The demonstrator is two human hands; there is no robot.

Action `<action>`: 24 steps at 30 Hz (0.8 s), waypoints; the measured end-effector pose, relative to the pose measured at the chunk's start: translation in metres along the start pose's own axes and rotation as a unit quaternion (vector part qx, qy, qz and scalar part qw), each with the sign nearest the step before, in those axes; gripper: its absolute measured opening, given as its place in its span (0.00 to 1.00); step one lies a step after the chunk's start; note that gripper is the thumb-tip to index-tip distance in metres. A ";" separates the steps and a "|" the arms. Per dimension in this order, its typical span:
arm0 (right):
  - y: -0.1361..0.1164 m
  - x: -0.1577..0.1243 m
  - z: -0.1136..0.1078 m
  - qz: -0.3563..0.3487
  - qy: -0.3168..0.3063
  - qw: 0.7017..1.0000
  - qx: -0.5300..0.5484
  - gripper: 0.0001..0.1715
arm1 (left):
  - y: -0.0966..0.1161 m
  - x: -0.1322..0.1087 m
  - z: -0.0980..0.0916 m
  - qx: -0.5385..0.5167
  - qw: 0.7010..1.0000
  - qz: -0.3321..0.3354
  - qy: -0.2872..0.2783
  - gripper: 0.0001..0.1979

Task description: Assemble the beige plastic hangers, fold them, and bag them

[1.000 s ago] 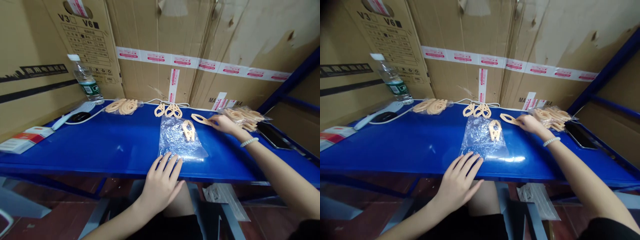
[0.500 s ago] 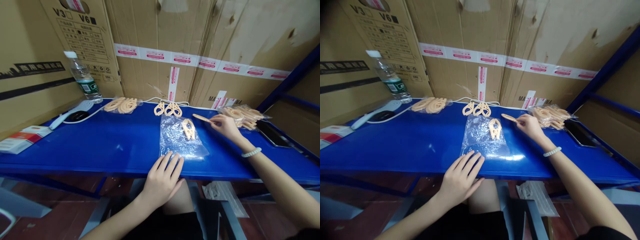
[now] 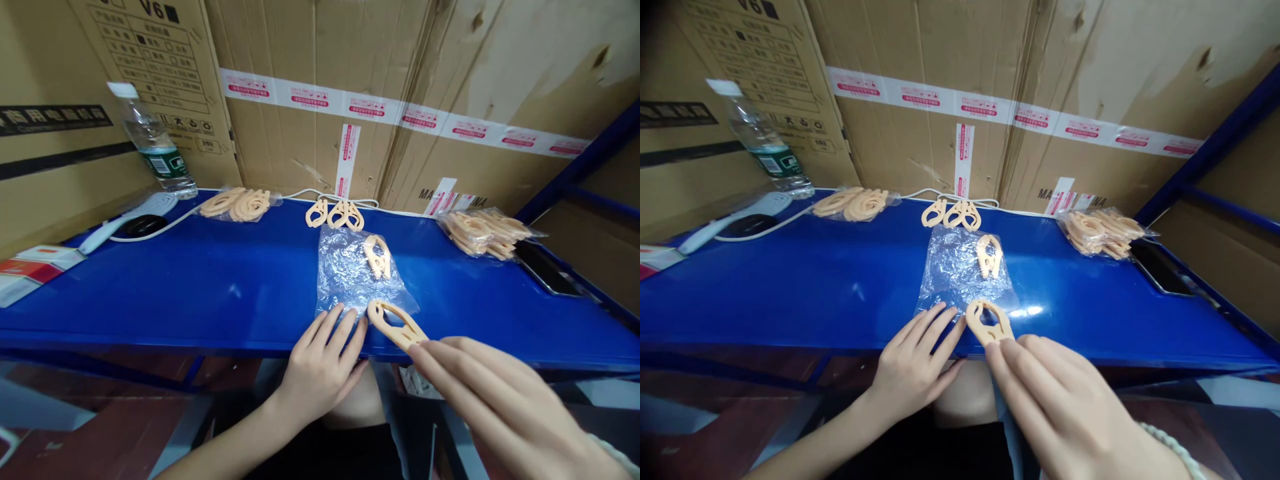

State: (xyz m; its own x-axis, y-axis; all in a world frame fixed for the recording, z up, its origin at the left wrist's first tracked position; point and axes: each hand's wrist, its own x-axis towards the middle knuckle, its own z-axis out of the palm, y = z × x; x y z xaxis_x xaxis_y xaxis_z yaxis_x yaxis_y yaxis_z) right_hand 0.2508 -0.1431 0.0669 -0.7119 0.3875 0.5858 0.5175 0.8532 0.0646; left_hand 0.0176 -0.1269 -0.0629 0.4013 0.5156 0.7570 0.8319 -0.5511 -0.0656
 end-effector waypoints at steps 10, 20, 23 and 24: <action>0.024 0.043 0.080 -0.128 -0.077 0.979 -0.140 0.20 | 0.001 -0.003 0.004 -0.016 0.999 0.006 0.048 0.18; 0.067 0.105 0.106 -0.094 -0.136 0.984 -0.069 0.05 | 0.001 0.000 0.003 -0.012 0.999 0.005 0.035 0.21; 0.109 0.132 0.101 -0.036 -0.155 0.983 0.088 0.09 | 0.001 0.000 0.004 -0.009 0.999 0.007 0.033 0.22; 0.127 0.141 0.104 -0.010 -0.134 0.988 0.076 0.08 | 0.000 0.000 0.003 -0.008 0.999 0.008 0.032 0.22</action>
State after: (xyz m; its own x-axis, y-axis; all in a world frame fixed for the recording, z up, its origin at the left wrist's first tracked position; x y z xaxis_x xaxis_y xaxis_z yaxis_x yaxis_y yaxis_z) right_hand 0.1667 0.0563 0.0734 -0.8317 0.4311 0.3500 0.4396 0.8963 -0.0593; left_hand 0.0192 -0.1249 -0.0653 0.3879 0.4644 0.7961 0.8195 -0.5692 -0.0673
